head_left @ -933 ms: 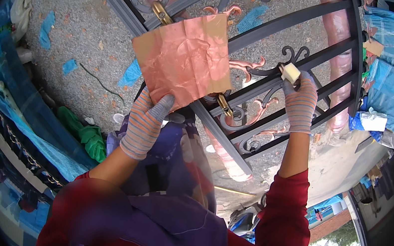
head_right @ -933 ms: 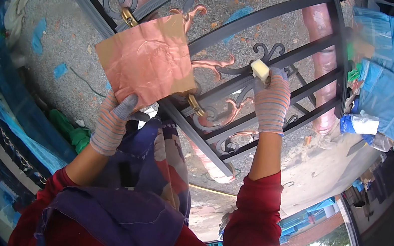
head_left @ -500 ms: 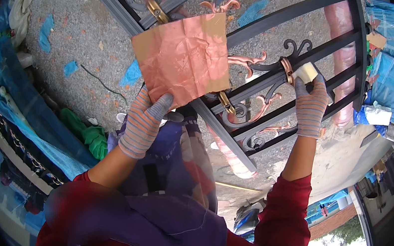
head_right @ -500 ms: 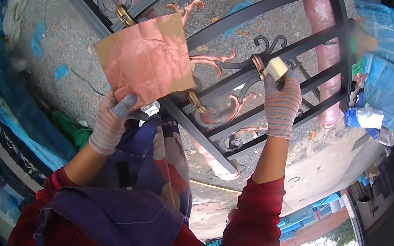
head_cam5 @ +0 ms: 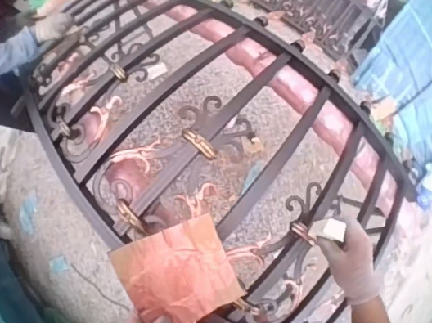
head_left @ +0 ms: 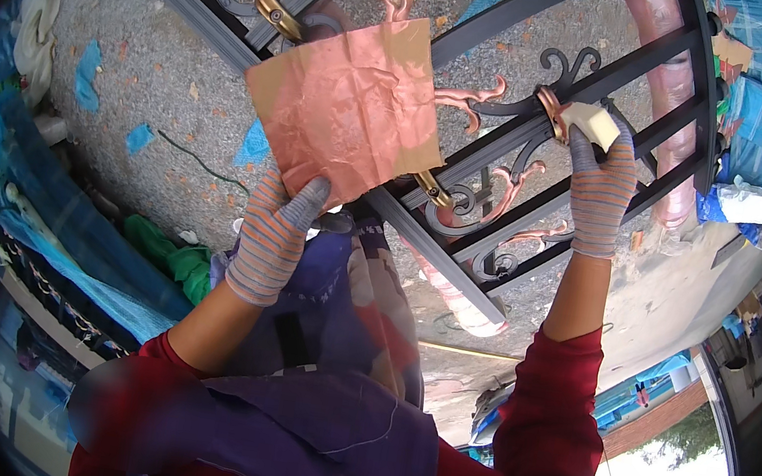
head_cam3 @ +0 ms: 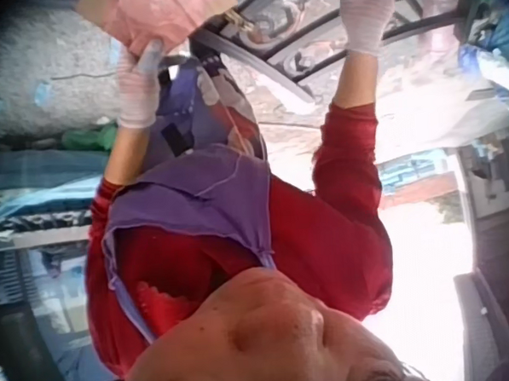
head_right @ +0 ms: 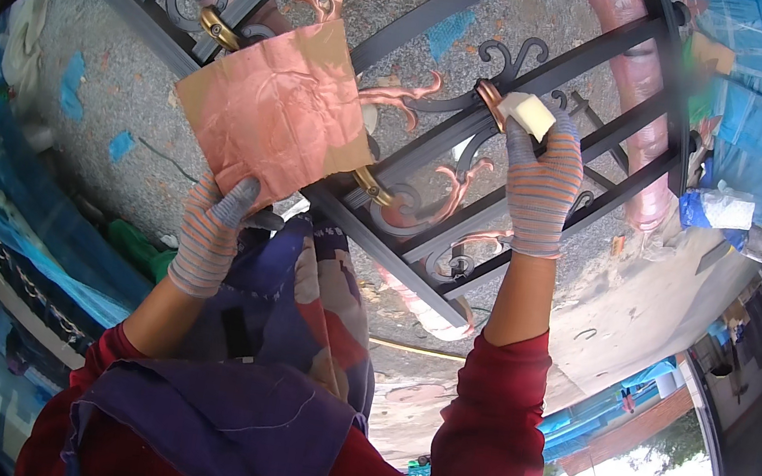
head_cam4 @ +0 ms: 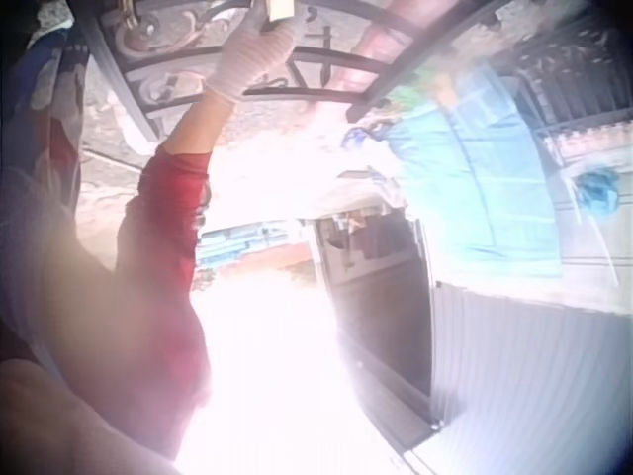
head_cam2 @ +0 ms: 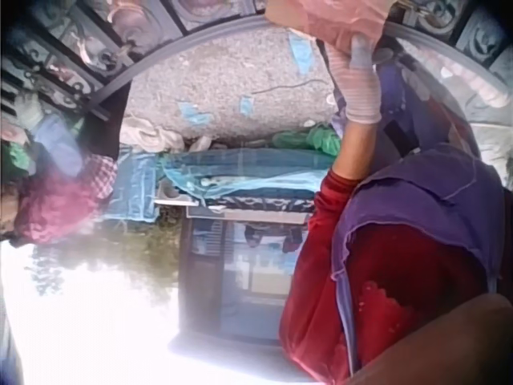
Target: The person applies pink paint to a metal gate using a brush, repeatedly dipping the brush into a paint container held in the other hand. The person works on the decorative elements of the gate, moving along its length to cover different sections.
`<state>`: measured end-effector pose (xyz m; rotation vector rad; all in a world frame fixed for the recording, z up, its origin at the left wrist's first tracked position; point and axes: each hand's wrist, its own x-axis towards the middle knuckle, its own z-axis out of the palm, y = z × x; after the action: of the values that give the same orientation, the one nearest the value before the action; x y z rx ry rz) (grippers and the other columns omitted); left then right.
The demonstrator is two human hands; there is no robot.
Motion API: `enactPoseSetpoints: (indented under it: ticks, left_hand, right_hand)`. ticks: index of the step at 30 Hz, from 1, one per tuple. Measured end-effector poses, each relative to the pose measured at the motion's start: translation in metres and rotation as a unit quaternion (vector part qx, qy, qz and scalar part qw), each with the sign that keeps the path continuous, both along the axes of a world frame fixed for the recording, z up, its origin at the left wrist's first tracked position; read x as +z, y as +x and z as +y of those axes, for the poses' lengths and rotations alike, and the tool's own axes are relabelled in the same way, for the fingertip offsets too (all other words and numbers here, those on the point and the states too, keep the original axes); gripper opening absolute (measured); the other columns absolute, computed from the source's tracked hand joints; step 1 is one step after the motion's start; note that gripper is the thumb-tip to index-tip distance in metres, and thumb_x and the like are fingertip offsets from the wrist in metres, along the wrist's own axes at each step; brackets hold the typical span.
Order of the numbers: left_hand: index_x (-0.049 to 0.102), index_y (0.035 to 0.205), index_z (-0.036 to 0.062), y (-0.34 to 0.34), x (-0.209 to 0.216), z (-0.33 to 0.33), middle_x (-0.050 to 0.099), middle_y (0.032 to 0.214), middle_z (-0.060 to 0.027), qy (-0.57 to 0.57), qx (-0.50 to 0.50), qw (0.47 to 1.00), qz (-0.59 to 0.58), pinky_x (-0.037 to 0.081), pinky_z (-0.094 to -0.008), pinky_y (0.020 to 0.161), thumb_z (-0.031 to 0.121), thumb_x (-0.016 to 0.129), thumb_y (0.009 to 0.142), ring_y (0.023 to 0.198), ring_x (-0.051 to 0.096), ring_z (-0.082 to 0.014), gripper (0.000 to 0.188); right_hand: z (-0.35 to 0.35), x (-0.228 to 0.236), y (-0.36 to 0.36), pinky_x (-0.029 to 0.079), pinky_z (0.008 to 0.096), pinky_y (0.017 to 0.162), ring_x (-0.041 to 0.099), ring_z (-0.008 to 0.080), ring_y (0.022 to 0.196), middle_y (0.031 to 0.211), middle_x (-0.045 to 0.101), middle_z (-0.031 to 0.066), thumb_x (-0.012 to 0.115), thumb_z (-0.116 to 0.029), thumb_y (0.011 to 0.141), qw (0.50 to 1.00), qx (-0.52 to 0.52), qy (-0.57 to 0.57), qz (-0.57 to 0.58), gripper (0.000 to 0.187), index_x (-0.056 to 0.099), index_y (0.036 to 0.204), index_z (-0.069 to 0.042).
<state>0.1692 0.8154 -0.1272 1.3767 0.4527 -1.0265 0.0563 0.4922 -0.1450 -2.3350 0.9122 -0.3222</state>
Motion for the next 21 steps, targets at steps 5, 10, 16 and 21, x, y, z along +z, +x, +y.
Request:
enactPoseSetpoints:
  ticks: [5, 10, 16, 21]
  left_hand:
    - [0.052, 0.115, -0.001, 0.003, 0.009, -0.007, 0.064, 0.102, -0.0099, -0.01, -0.024, 1.0, -0.007, 0.056, -0.0259, 0.072, 0.009, 0.058, 0.091, 0.087, 0.065, -0.014, 0.027]
    - [0.05, 0.118, -0.0023, -0.003, -0.005, 0.003, 0.063, 0.106, -0.0122, 0.018, -0.064, 0.998, -0.006, 0.056, -0.0269, 0.073, 0.008, 0.059, 0.09, 0.091, 0.065, -0.0163, 0.031]
    - [0.05, 0.119, -0.0005, -0.007, 0.013, -0.015, 0.06, 0.111, -0.0116, -0.013, -0.016, 1.0, -0.007, 0.059, -0.0282, 0.068, 0.009, 0.057, 0.09, 0.092, 0.065, -0.0177, 0.031]
    - [0.049, 0.121, 0.0008, -0.007, 0.01, -0.014, 0.06, 0.11, -0.0106, 0.003, -0.051, 0.999, 0.0, 0.059, -0.0274, 0.066, 0.009, 0.057, 0.091, 0.091, 0.065, -0.0175, 0.033]
  right_hand:
    - [-0.006, -0.021, -0.014, 0.05, 0.0339, 0.068, 0.061, 0.0271, 0.072, 0.086, 0.065, 0.0141, 0.072, -0.012, 0.081, 0.995, 0.031, -0.069, 0.062, 0.024, 0.063, 0.101, -0.002]
    - [0.004, 0.0, -0.034, 0.051, 0.0315, 0.071, 0.064, 0.0167, 0.078, 0.09, 0.067, 0.0096, 0.071, -0.007, 0.083, 0.995, -0.075, 0.069, -0.022, 0.023, 0.063, 0.104, -0.002]
    - [0.004, -0.03, -0.044, 0.049, 0.0324, 0.075, 0.062, 0.0258, 0.082, 0.093, 0.065, 0.0115, 0.069, -0.006, 0.078, 0.993, -0.024, -0.089, 0.076, 0.027, 0.062, 0.104, -0.004]
    - [0.013, -0.031, -0.055, 0.05, 0.033, 0.077, 0.063, 0.0273, 0.084, 0.095, 0.065, 0.0133, 0.069, -0.004, 0.077, 0.996, -0.086, 0.004, -0.02, 0.027, 0.063, 0.103, -0.004]
